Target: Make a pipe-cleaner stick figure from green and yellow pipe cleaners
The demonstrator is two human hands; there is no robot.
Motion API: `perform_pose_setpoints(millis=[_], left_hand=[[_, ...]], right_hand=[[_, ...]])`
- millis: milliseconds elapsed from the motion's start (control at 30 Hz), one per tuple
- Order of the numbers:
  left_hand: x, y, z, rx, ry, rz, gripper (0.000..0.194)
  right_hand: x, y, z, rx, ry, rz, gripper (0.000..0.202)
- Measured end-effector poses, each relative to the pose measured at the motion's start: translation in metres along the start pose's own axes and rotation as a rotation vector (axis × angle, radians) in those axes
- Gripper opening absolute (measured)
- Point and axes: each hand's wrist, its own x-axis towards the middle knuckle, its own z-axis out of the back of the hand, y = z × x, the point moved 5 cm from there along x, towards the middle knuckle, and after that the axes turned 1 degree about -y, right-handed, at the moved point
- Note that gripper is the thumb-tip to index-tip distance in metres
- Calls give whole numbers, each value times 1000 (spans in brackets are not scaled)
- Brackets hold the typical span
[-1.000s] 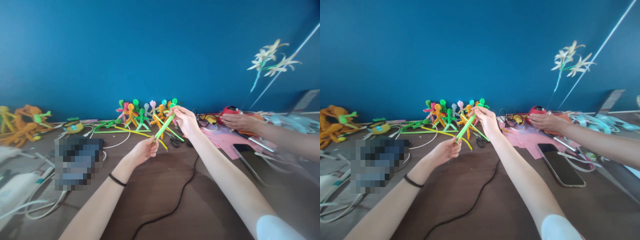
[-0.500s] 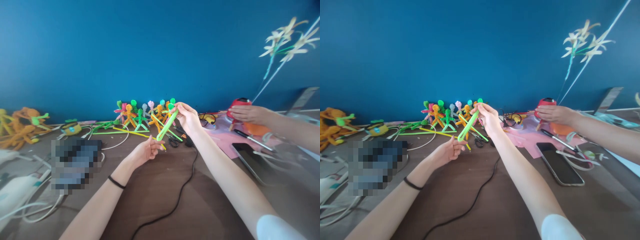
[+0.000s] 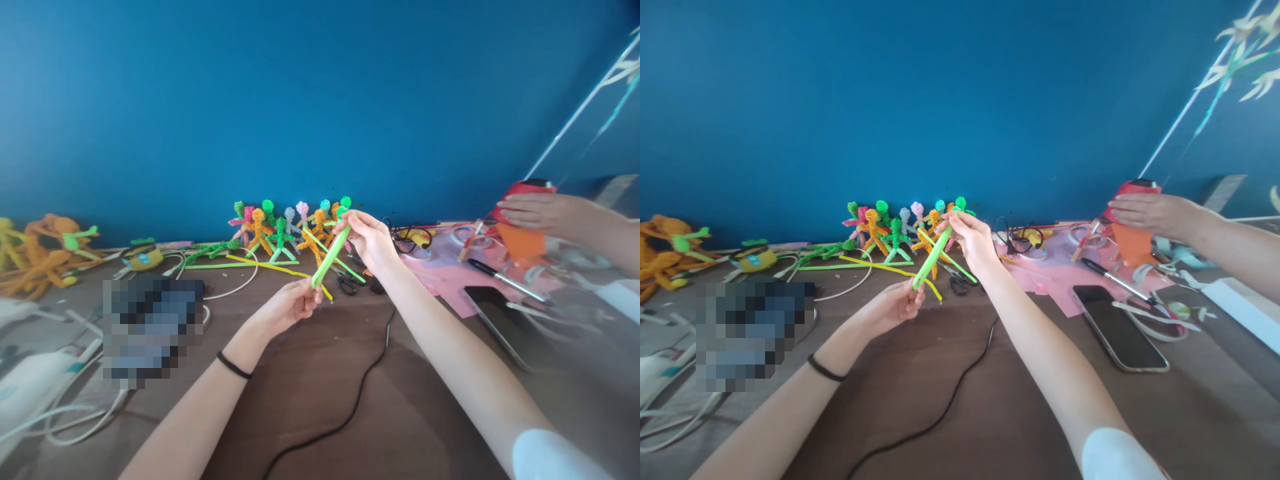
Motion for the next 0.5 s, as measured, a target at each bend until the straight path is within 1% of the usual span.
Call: perform_pose_setpoints(millis=[267,367,500], left_hand=[[3,-2,5,20,-57,-64,29],[4,-3,5,52,-53,-85,27],[4,-4,7,90,-74,-127,23]], right_hand=[[3,-3,2,65,-1,0,23],[2,-2,1,61,2,-4,22],[3,-1,0,65,0,-8,21]])
